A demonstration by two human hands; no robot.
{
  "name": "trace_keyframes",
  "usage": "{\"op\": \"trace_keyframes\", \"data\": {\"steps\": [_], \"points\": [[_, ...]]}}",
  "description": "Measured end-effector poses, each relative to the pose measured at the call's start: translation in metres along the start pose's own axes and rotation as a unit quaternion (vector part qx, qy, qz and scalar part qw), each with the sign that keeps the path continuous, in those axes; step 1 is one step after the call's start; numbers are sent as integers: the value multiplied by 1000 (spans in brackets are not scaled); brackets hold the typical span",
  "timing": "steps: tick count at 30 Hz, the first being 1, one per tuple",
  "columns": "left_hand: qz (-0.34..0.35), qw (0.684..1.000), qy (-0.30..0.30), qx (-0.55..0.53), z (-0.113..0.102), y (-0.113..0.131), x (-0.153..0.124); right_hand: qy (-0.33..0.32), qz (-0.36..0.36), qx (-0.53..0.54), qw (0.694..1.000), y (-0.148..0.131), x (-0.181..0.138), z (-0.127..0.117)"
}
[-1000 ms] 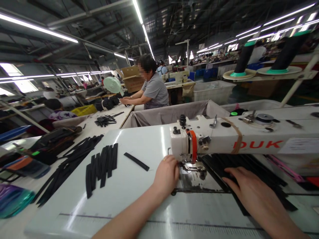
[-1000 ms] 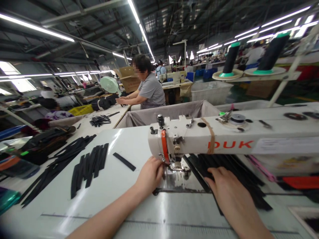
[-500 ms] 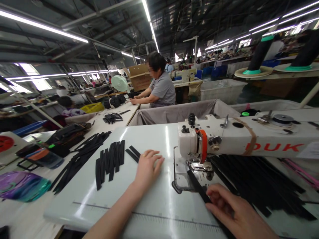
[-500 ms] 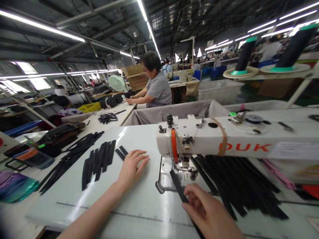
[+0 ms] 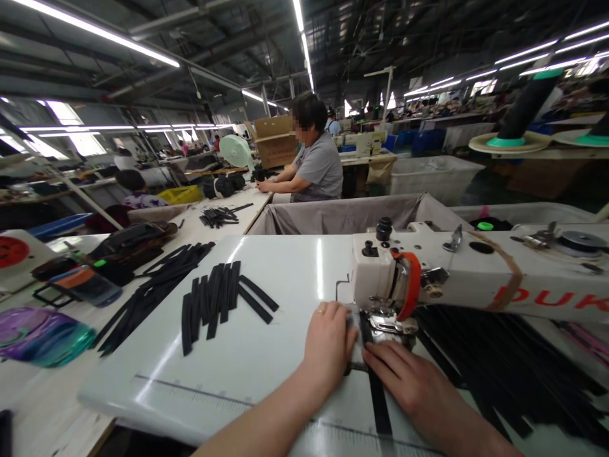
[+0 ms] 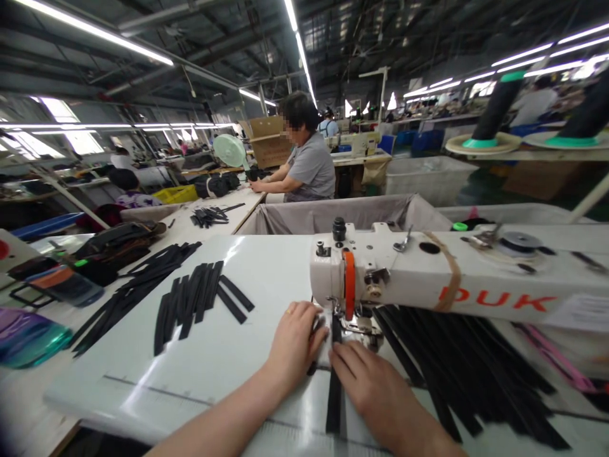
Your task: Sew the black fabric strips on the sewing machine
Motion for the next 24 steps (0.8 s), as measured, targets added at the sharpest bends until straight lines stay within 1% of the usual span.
{"op": "trace_keyframes", "data": {"steps": [1, 3, 6, 10, 17, 21, 24], "points": [[32, 999, -8, 28, 2, 6, -2, -1, 12, -5, 1000, 1, 1, 2], [84, 995, -35, 37, 9, 14, -4, -2, 25, -13, 1000, 2, 3, 6], [121, 991, -53, 34, 15, 18, -4, 2, 27, -13, 1000, 4, 4, 7], [118, 990, -53, 51, 18, 17, 1, 4, 14, -10, 1000, 6, -1, 9], [101, 990, -52, 81, 20, 19, 1, 10, 35, -13, 999, 7, -5, 15], [101, 986, -56, 124, 24, 21, 3, 17, 51, -7, 999, 10, -3, 15], [82, 980, -68, 166, 28, 20, 7, 10, 60, -3, 998, 12, 0, 14]]}}
Point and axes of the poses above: each hand's wrist, its own x-axis towards the middle knuckle, its own z-axis out of the palm, y = z × x, the point moved 8 cm from there along x, towards the middle knuckle, and after that the axes turned 6 degrees about -y, right-handed, at the moved point
